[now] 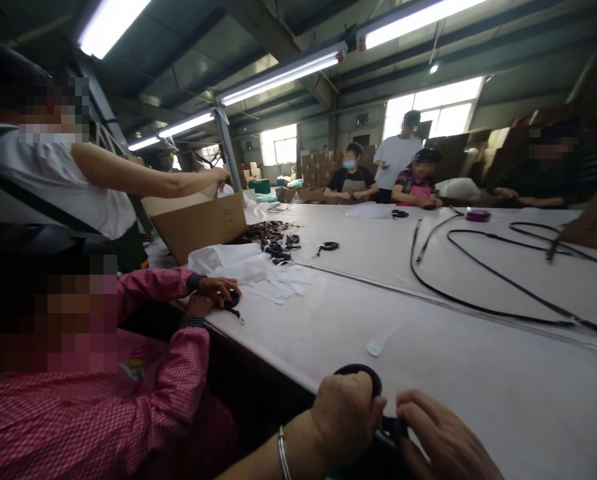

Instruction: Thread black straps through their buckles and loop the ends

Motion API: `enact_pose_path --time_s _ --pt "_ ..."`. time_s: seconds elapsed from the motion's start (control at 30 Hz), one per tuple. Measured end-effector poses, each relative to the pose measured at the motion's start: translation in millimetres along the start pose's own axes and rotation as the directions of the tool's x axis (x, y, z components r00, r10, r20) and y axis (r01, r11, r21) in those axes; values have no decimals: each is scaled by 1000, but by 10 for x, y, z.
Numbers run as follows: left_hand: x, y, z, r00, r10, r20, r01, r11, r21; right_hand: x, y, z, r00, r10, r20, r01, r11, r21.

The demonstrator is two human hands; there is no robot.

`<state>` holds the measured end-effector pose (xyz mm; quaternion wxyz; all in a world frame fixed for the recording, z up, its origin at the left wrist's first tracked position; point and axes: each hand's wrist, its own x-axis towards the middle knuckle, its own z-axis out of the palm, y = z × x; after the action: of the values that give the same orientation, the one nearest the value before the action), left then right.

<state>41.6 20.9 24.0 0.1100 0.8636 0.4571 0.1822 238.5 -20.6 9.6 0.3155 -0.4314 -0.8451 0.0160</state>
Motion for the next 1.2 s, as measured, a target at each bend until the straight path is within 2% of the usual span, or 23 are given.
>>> enact_pose_path --time_s 0.07,0.13,0.2,0.3,0.4,0.43,0.5,0.57,0.63,0.7,0.77,0.83,0.87,0.93,0.97,1.0,1.13,1.17,1.2 --pt "29 16 -1 999 12 36 -13 1000 16 57 -20 -114 999 -30 45 35 993 -117" --pt "57 29 3 998 17 59 -17 1000 1 77 -52 -178 998 8 66 2 989 -147" --pt "77 37 0 998 30 48 -29 999 -25 62 -76 -202 984 134 115 -127 990 -64" --pt "88 43 -31 998 38 44 -35 997 -63 17 -81 -199 898 352 265 -403 899 173" --pt "85 47 -66 994 38 102 -28 995 -100 -3 -67 -190 831 408 377 -532 780 329" --pt "84 49 -72 991 41 127 -27 993 -114 -4 -60 -193 828 400 393 -533 780 328" --pt "92 54 -71 985 46 166 -24 991 -135 2 -40 -218 840 370 397 -483 843 238" --pt "120 63 -56 986 40 163 -17 990 -141 24 -12 -279 852 333 404 -401 912 93" --pt "167 75 -39 990 39 135 -20 989 -145 74 22 -381 849 317 423 -342 940 -18" --pt "227 93 -30 993 52 109 -33 986 -163 153 61 -512 838 310 448 -325 945 -46" --pt "287 112 -31 994 64 93 -44 978 -204 236 106 -641 842 293 454 -345 938 35" --pt "339 122 -38 995 65 76 -43 965 -259 289 159 -730 839 298 456 -433 872 227" --pt "361 118 -42 996 60 69 -38 957 -289 297 191 -754 824 312 473 -498 797 342" --pt "398 86 -47 998 50 50 -30 941 -338 273 270 -766 775 347 528 -619 587 521" --pt "416 58 -47 999 39 32 -25 932 -363 246 319 -766 751 368 547 -656 502 563" --pt "435 22 -46 1000 25 13 -18 921 -390 215 376 -771 735 404 544 -678 460 573" --pt "532 -102 -14 997 -64 -42 35 869 -494 128 668 -933 722 578 380 -689 553 468" --pt "564 -110 6 995 -85 -47 49 859 -510 129 744 -1001 715 609 344 -689 531 493" --pt "597 -106 32 993 -106 -53 63 849 -524 138 812 -1063 706 638 309 -673 468 573"
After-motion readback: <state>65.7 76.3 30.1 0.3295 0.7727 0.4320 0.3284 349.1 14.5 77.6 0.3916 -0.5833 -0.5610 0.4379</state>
